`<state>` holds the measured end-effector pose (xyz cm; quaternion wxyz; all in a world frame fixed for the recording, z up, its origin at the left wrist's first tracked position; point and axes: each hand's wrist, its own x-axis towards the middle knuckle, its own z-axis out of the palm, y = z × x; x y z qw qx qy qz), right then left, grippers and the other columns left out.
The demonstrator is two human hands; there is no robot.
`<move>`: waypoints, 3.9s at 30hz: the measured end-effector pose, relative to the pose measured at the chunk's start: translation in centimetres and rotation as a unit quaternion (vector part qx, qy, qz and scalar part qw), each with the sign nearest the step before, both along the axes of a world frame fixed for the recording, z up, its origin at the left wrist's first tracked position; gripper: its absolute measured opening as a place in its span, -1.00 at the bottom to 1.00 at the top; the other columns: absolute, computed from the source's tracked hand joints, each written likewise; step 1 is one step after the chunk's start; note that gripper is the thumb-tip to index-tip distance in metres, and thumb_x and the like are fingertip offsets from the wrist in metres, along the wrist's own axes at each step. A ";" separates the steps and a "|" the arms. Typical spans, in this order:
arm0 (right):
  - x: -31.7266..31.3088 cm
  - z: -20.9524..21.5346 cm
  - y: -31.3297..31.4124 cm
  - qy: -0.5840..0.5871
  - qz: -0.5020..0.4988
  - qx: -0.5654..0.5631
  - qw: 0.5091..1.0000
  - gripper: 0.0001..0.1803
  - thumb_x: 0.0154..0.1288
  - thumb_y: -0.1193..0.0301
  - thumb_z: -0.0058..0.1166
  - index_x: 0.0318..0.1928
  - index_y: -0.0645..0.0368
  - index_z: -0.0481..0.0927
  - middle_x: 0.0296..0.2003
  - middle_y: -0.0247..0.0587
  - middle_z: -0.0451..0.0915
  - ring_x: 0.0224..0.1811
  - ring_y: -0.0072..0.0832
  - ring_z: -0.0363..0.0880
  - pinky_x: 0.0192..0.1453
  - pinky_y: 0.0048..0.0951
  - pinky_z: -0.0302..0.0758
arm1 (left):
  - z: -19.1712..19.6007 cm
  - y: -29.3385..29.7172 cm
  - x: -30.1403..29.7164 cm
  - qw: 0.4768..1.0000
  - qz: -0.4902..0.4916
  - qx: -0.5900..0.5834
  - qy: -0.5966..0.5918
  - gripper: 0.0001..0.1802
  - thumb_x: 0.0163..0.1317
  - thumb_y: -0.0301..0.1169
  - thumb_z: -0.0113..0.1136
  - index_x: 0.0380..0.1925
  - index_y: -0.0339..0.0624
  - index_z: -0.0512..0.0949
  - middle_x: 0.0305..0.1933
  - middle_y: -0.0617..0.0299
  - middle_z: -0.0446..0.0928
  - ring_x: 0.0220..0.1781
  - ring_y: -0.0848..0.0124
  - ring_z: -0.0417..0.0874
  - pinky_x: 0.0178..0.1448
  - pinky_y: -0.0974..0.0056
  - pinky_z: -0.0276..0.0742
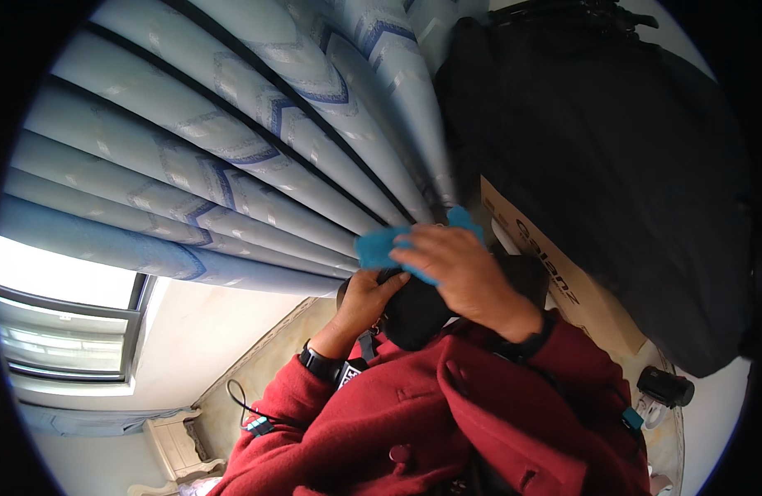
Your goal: The person removes a folded metal drying rack from a black bag, unfolds it, and wipes the frame with a blue cloth. The rack is expanded into its full shape and held upright while the person continues to clean the bars.
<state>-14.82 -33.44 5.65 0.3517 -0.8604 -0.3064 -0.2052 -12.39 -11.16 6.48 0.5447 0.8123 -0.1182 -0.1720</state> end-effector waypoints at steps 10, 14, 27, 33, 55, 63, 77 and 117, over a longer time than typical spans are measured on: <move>-0.7 0.0 -2.4 0.197 -0.252 0.275 0.907 -0.34 0.04 0.77 -0.15 0.20 0.09 0.55 0.13 -0.05 0.57 0.15 -0.20 0.58 0.23 -0.34 0.49 | -1.2 3.6 0.6 0.939 0.072 -0.179 0.285 -0.51 0.45 -0.25 0.07 0.21 -0.44 0.41 0.08 0.10 0.59 0.05 0.36 0.61 0.19 0.34 0.50; 0.5 0.7 5.4 0.085 -0.108 0.017 0.990 -0.36 -0.03 0.75 -0.03 0.13 0.05 0.56 0.07 -0.13 0.57 0.18 -0.09 0.49 0.30 -0.20 0.40 | -2.7 4.9 0.9 0.915 0.076 -0.275 0.284 -0.51 0.48 -0.22 0.00 0.23 -0.38 0.40 0.14 0.10 0.56 0.13 0.35 0.56 0.25 0.33 0.44; 4.2 6.0 6.9 0.278 0.028 0.035 0.960 -0.45 -0.10 0.77 -0.12 -0.09 0.12 0.71 -0.03 -0.14 0.61 0.10 -0.20 0.56 0.21 -0.31 0.46 | -4.4 8.9 2.2 0.737 0.187 -0.511 0.401 -0.54 0.52 -0.19 -0.11 0.13 -0.39 0.46 0.05 0.04 0.61 0.03 0.28 0.66 0.22 0.22 0.56; 2.3 2.1 9.2 0.234 0.188 -0.122 0.946 -0.57 -0.11 0.67 0.15 -0.16 0.04 0.73 -0.17 -0.33 0.65 -0.06 -0.25 0.56 0.01 -0.32 0.50 | -5.5 8.3 2.8 0.805 0.224 -0.461 0.299 -0.59 0.49 -0.23 -0.06 0.10 -0.39 0.42 0.03 0.02 0.59 -0.03 0.25 0.67 0.11 0.21 0.62; 1.1 0.6 2.8 0.524 -0.124 0.315 0.781 -0.48 0.09 0.70 0.01 0.10 0.15 0.60 0.08 -0.21 0.57 0.13 -0.42 0.54 0.24 -0.40 0.46 | -6.4 8.8 2.7 0.720 0.200 -0.588 0.309 -0.62 0.47 -0.37 -0.05 0.18 -0.37 0.38 0.23 0.01 0.50 0.29 0.14 0.49 0.43 0.04 0.36; 0.9 -0.6 6.6 0.491 -0.013 0.308 0.815 -0.10 0.05 0.17 0.47 0.35 0.20 0.33 0.13 -0.10 0.57 0.16 -0.43 0.54 0.26 -0.38 0.45 | -6.5 6.9 1.4 0.835 0.046 -0.513 0.191 -0.42 0.43 -0.33 0.10 0.36 -0.26 0.19 0.32 0.07 0.38 0.32 0.18 0.43 0.43 0.08 0.35; 1.3 3.8 1.0 0.276 -0.112 0.369 0.880 -0.67 0.26 0.47 0.19 0.06 0.16 0.65 0.05 -0.26 0.61 0.14 -0.47 0.52 0.28 -0.43 0.40 | -4.3 5.0 3.1 0.833 -0.057 -0.390 0.388 -0.54 0.46 -0.27 0.01 0.21 -0.35 0.35 0.03 -0.12 0.58 -0.01 0.03 0.67 -0.07 0.08 0.65; 0.6 8.7 6.2 0.016 -0.150 -0.005 0.989 -0.57 -0.17 0.28 0.55 -0.26 0.11 0.64 -0.21 -0.21 0.56 -0.22 -0.28 0.61 -0.21 -0.36 0.55 | -4.0 6.9 2.0 0.745 -0.046 -0.538 0.392 -0.60 0.42 -0.30 0.06 0.12 -0.35 0.37 -0.20 -0.10 0.62 -0.39 0.02 0.71 -0.51 0.30 0.64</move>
